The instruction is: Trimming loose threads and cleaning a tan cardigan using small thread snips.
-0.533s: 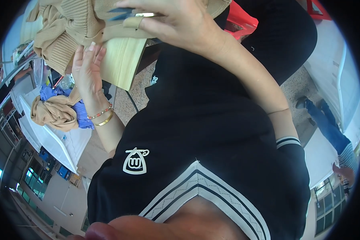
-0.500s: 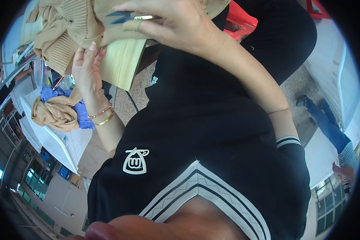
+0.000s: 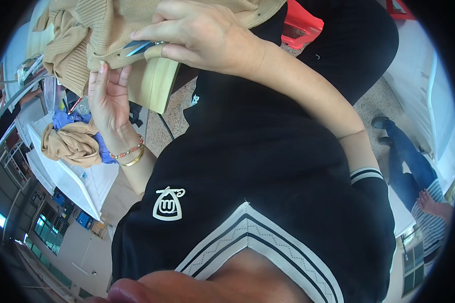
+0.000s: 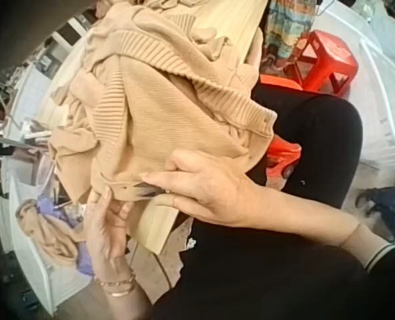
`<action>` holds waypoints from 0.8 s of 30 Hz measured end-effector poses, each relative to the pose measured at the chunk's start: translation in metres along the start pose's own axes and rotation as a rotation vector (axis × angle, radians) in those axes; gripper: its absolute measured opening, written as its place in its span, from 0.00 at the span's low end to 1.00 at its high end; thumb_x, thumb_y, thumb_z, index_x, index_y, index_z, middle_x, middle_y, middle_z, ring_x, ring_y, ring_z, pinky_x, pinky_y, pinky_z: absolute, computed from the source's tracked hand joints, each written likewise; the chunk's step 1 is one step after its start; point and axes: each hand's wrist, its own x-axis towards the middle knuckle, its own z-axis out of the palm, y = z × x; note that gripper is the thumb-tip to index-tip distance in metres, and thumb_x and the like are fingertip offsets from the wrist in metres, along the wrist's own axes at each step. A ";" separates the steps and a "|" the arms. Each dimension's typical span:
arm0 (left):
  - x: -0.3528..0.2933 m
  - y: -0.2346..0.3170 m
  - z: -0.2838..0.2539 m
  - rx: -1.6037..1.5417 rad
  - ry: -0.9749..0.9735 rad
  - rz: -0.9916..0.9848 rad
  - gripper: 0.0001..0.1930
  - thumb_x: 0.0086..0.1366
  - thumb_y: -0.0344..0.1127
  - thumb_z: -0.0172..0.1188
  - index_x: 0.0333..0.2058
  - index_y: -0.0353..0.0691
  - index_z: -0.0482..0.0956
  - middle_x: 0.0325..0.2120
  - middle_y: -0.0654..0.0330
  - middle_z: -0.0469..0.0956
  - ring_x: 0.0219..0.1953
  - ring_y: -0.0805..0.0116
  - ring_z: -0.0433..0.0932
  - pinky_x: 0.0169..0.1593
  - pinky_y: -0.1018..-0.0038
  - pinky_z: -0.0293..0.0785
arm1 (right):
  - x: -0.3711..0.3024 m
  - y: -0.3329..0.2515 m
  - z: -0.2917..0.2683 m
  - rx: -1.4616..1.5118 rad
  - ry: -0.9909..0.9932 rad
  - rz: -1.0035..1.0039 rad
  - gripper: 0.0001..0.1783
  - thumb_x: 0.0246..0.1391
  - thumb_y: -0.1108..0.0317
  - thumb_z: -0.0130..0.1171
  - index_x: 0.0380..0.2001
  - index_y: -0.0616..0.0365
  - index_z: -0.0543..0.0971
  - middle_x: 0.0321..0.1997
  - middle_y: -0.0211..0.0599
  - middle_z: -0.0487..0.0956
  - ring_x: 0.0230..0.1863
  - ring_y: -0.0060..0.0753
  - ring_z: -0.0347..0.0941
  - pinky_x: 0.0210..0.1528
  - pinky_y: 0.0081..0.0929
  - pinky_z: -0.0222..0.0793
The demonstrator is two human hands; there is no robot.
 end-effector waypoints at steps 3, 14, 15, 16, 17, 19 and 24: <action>-0.001 -0.001 -0.001 -0.038 -0.029 -0.010 0.14 0.70 0.27 0.52 0.52 0.34 0.71 0.48 0.55 0.78 0.48 0.66 0.80 0.53 0.64 0.80 | 0.005 -0.008 -0.002 -0.105 -0.072 -0.007 0.21 0.52 0.68 0.64 0.50 0.57 0.79 0.32 0.38 0.69 0.30 0.39 0.72 0.32 0.32 0.67; -0.007 -0.001 0.033 -0.078 0.016 -0.030 0.08 0.68 0.26 0.54 0.45 0.35 0.76 0.36 0.60 0.81 0.36 0.69 0.83 0.46 0.66 0.84 | 0.009 -0.020 -0.005 0.129 -0.002 0.250 0.21 0.51 0.64 0.64 0.50 0.53 0.79 0.31 0.37 0.68 0.30 0.40 0.71 0.30 0.32 0.67; -0.007 -0.001 0.033 -0.080 0.015 -0.031 0.08 0.68 0.26 0.54 0.45 0.35 0.76 0.36 0.60 0.81 0.36 0.69 0.83 0.46 0.66 0.84 | 0.009 -0.018 -0.005 -0.098 -0.073 0.145 0.21 0.51 0.64 0.64 0.50 0.53 0.79 0.31 0.36 0.68 0.30 0.39 0.71 0.30 0.32 0.67; -0.008 -0.003 0.032 -0.088 0.003 -0.025 0.09 0.69 0.26 0.54 0.46 0.35 0.75 0.37 0.60 0.81 0.37 0.69 0.83 0.46 0.66 0.84 | 0.010 -0.016 -0.004 -0.322 -0.143 0.034 0.21 0.51 0.65 0.64 0.50 0.53 0.79 0.30 0.36 0.68 0.30 0.39 0.71 0.30 0.32 0.67; -0.008 -0.004 0.030 -0.096 -0.008 -0.019 0.10 0.69 0.26 0.54 0.48 0.35 0.75 0.38 0.60 0.81 0.38 0.69 0.83 0.46 0.66 0.84 | 0.012 -0.018 -0.006 -0.322 -0.144 0.033 0.21 0.51 0.65 0.64 0.50 0.53 0.79 0.30 0.36 0.68 0.30 0.39 0.71 0.30 0.32 0.67; -0.008 -0.006 0.028 -0.138 -0.022 -0.026 0.11 0.69 0.26 0.53 0.49 0.34 0.74 0.40 0.58 0.81 0.39 0.67 0.83 0.47 0.65 0.84 | 0.014 -0.023 -0.009 -0.248 -0.206 0.147 0.20 0.51 0.65 0.64 0.49 0.52 0.79 0.30 0.36 0.68 0.30 0.38 0.71 0.29 0.31 0.67; -0.002 -0.007 0.001 -0.421 -0.217 -0.131 0.17 0.72 0.30 0.49 0.57 0.31 0.69 0.54 0.48 0.74 0.56 0.56 0.75 0.59 0.57 0.74 | 0.010 -0.015 -0.013 -0.003 -0.013 0.206 0.18 0.51 0.67 0.65 0.48 0.53 0.81 0.28 0.36 0.68 0.27 0.36 0.69 0.27 0.30 0.65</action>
